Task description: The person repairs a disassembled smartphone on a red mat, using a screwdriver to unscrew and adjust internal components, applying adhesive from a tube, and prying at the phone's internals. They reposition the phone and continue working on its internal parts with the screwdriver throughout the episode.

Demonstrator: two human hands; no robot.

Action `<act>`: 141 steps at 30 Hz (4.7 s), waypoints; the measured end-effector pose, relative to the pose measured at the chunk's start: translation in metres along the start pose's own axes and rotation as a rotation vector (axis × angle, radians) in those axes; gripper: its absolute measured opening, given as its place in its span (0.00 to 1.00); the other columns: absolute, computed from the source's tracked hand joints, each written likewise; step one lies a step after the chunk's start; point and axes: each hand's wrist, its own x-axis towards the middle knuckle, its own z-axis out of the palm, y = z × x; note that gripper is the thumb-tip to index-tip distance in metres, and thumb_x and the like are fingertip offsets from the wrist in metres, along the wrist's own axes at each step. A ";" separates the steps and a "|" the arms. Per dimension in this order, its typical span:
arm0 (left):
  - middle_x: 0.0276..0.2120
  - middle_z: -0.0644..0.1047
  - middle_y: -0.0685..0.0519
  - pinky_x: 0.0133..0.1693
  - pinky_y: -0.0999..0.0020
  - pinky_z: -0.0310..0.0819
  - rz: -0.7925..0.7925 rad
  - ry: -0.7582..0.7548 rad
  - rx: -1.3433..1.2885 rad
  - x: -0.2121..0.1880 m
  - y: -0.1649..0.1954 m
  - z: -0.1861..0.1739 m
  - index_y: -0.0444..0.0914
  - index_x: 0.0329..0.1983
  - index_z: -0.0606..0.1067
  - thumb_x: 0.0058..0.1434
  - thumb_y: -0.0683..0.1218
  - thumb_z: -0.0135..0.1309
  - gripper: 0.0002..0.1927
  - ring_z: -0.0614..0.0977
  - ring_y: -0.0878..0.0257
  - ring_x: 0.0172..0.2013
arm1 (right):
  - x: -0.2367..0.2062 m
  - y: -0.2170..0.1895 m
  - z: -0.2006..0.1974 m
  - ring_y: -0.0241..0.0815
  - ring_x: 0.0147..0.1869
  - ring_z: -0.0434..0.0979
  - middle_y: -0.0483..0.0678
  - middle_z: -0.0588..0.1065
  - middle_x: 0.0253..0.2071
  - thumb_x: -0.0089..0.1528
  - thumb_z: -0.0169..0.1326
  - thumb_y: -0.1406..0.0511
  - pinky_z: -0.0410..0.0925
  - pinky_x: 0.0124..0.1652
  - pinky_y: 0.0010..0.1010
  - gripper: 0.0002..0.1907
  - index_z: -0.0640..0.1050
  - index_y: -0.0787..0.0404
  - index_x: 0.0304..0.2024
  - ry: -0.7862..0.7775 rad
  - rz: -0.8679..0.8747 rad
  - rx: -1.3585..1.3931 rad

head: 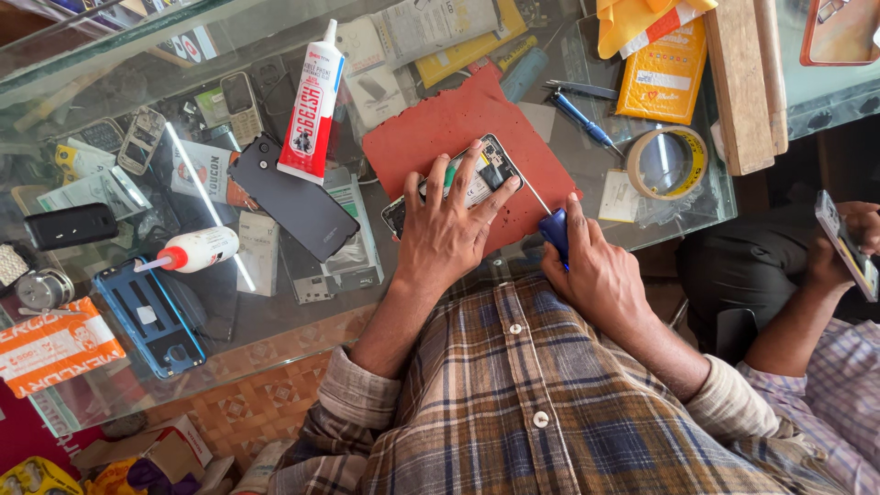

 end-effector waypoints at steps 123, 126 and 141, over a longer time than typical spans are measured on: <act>0.76 0.56 0.41 0.63 0.37 0.59 0.010 0.052 -0.084 0.001 -0.003 0.001 0.63 0.71 0.70 0.67 0.44 0.52 0.30 0.65 0.41 0.67 | 0.017 -0.020 -0.023 0.62 0.28 0.80 0.65 0.77 0.40 0.63 0.52 0.55 0.72 0.26 0.51 0.39 0.59 0.72 0.70 -0.063 0.037 -0.024; 0.75 0.56 0.40 0.63 0.38 0.58 0.056 0.035 -0.099 0.004 -0.008 -0.004 0.60 0.68 0.73 0.66 0.43 0.52 0.28 0.64 0.41 0.68 | 0.018 -0.015 -0.027 0.62 0.28 0.80 0.64 0.77 0.39 0.63 0.53 0.56 0.72 0.26 0.51 0.39 0.61 0.71 0.70 -0.060 0.027 -0.039; 0.74 0.61 0.48 0.72 0.43 0.48 0.182 -0.013 -0.301 0.011 -0.039 -0.020 0.50 0.55 0.82 0.60 0.37 0.53 0.23 0.61 0.48 0.72 | 0.040 0.021 -0.057 0.59 0.31 0.80 0.58 0.77 0.39 0.62 0.57 0.57 0.72 0.31 0.48 0.35 0.67 0.65 0.67 -0.046 -0.212 -0.146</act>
